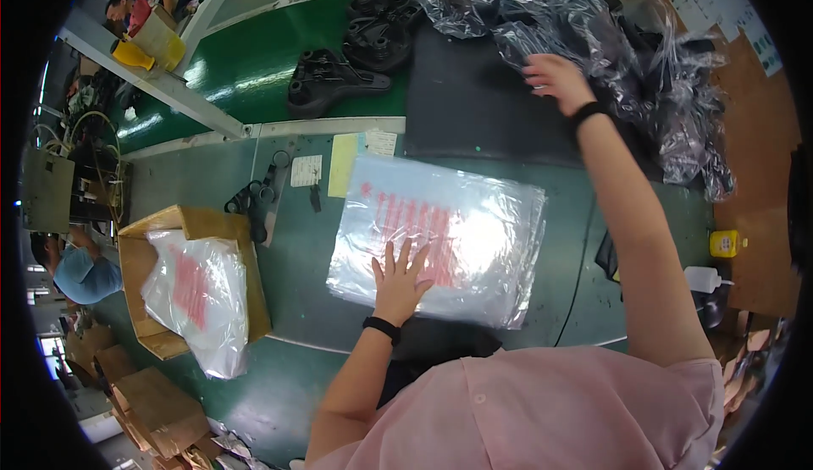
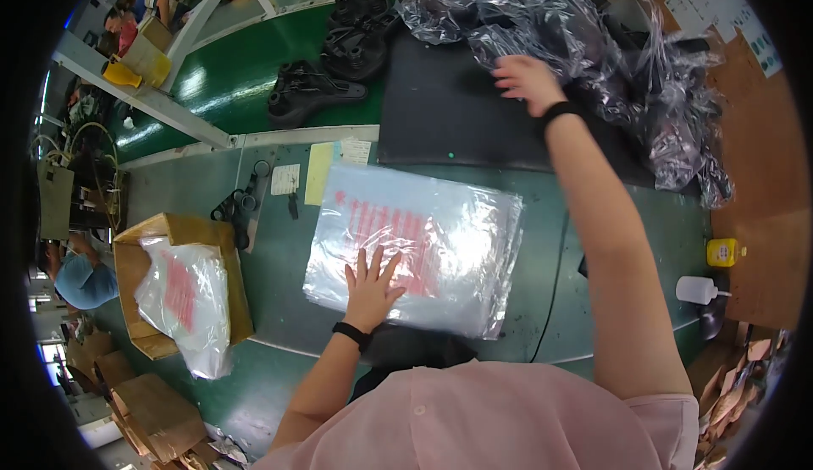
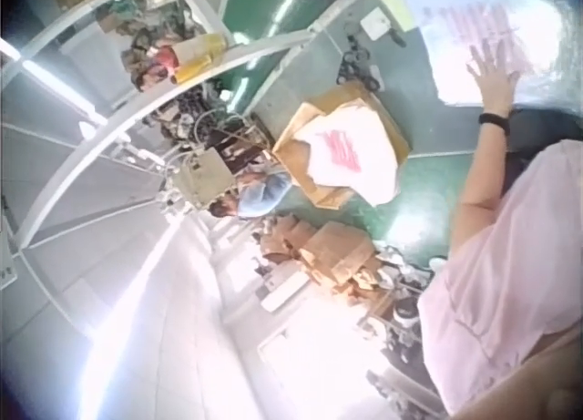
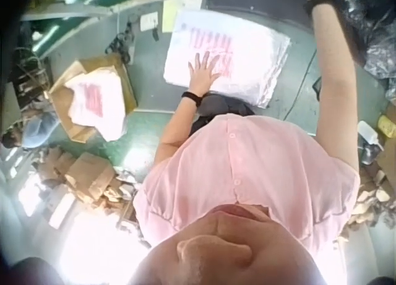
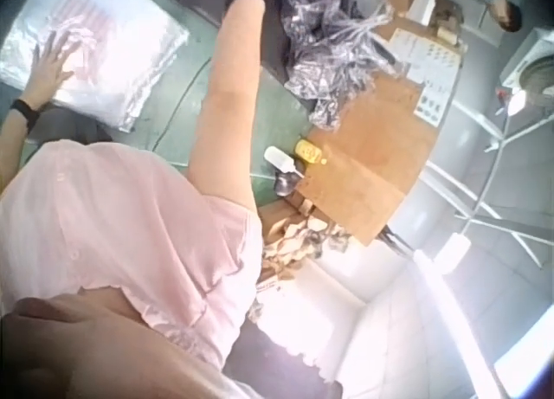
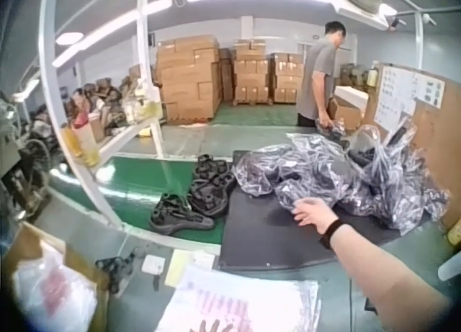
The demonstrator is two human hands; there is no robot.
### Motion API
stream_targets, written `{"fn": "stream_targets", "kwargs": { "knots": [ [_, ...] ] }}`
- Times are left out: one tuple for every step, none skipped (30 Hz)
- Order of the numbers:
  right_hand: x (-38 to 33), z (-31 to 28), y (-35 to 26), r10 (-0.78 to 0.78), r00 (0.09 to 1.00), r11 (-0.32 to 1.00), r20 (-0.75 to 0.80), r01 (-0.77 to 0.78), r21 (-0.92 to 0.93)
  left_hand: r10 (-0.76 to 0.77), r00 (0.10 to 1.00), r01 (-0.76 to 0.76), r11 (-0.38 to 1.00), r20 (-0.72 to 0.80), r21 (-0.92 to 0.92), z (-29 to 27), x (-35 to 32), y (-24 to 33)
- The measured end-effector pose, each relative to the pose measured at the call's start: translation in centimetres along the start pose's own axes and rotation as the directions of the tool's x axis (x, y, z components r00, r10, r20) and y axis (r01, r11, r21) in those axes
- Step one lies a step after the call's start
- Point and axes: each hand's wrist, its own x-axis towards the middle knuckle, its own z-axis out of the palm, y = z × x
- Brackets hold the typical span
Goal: Cleaning and packing bicycle seats into plastic bags at a factory workstation.
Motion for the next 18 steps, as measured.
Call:
{"fn": "stream_targets", "kwargs": {
  "knots": [
    [1.9, 4.6, 0.6, 0.014, 1.0, 0.996, 0.0, -0.014, -0.086, 0.015, 1.0, -0.015, 1.0, 0.011, 0.016, 0.4, 0.2, -0.5],
    [3.9, 8.3, 2.1, -0.072, 0.995, 0.978, 0.062, 0.083, -0.193, 0.002, 1.0, -0.002, 1.0, 0.019, 0.017, 0.6, 0.5, -0.3],
    [5.6, 12.1, 3.7, -0.204, 0.976, 0.922, 0.077, 0.218, -0.321, 0.006, 1.0, -0.006, 1.0, 0.019, 0.013, 0.6, 0.9, -0.1],
    [6.3, 16.8, 4.1, -0.324, 0.941, 0.779, 0.096, 0.323, -0.538, -0.018, 0.999, 0.017, 1.0, 0.026, 0.009, 0.4, 0.9, -0.1],
    [7.6, 20.0, 4.9, -0.426, 0.892, 0.691, 0.149, 0.427, -0.584, -0.023, 0.999, 0.023, 1.0, 0.032, 0.004, 0.3, 1.2, 0.1],
    [9.1, 22.7, 5.6, -0.44, 0.87, 0.501, 0.222, 0.443, -0.743, -0.014, 0.999, 0.014, 1.0, 0.033, -0.004, 0.3, 1.4, 0.1],
    [10.0, 25.2, 6.3, -0.338, 0.915, 0.469, 0.221, 0.368, -0.803, -0.012, 0.999, 0.013, 1.0, 0.034, -0.006, 0.4, 1.6, -0.2],
    [9.9, 28.3, 6.7, -0.336, 0.923, 0.363, 0.187, 0.311, -0.878, -0.017, 0.999, 0.018, 1.0, 0.049, -0.01, 0.4, 1.5, -0.6],
    [9.7, 30.1, 7.3, -0.336, 0.93, 0.246, 0.151, 0.241, -0.939, -0.017, 0.998, 0.019, 1.0, 0.067, -0.021, 0.4, 1.3, -0.7],
    [10.1, 30.8, 7.8, -0.329, 0.931, 0.243, 0.159, 0.246, -0.938, -0.015, 0.999, 0.017, 0.999, 0.052, -0.033, 0.3, 1.4, -0.8],
    [10.4, 31.4, 8.0, -0.432, 0.892, 0.128, 0.135, 0.209, -0.97, -0.021, 0.998, 0.023, 0.999, 0.054, -0.039, 0.2, 1.5, -1.0],
    [10.4, 32.1, 8.3, -0.529, 0.839, 0.017, 0.127, 0.161, -0.987, -0.026, 0.998, 0.029, 0.998, 0.062, -0.051, 0.2, 1.4, -1.2],
    [10.5, 32.2, 8.3, -0.526, 0.84, 0.015, 0.136, 0.169, -0.986, -0.028, 0.997, 0.032, 0.998, 0.068, -0.061, 0.1, 1.4, -1.4],
    [10.5, 31.8, 8.2, -0.392, 0.9, 0.067, 0.192, 0.235, -0.97, -0.035, 0.997, 0.04, 0.997, 0.068, -0.062, -0.1, 1.4, -1.4],
    [10.4, 31.4, 8.1, -0.255, 0.934, 0.127, 0.249, 0.288, -0.949, -0.029, 0.998, 0.034, 0.996, 0.061, -0.084, -0.1, 1.4, -1.5],
    [10.0, 31.4, 8.0, -0.276, 0.918, 0.141, 0.284, 0.331, -0.933, -0.021, 0.998, 0.027, 0.994, 0.054, -0.104, -0.3, 1.5, -1.5],
    [10.0, 31.6, 7.6, -0.283, 0.916, 0.143, 0.283, 0.332, -0.932, -0.021, 0.999, 0.025, 0.995, 0.05, -0.098, -0.6, 1.6, -1.7],
    [9.5, 31.5, 7.4, -0.181, 0.948, 0.361, 0.261, 0.311, -0.879, -0.007, 0.997, 0.015, 0.995, 0.081, -0.095, -0.7, 1.6, -1.7]
  ]
}}
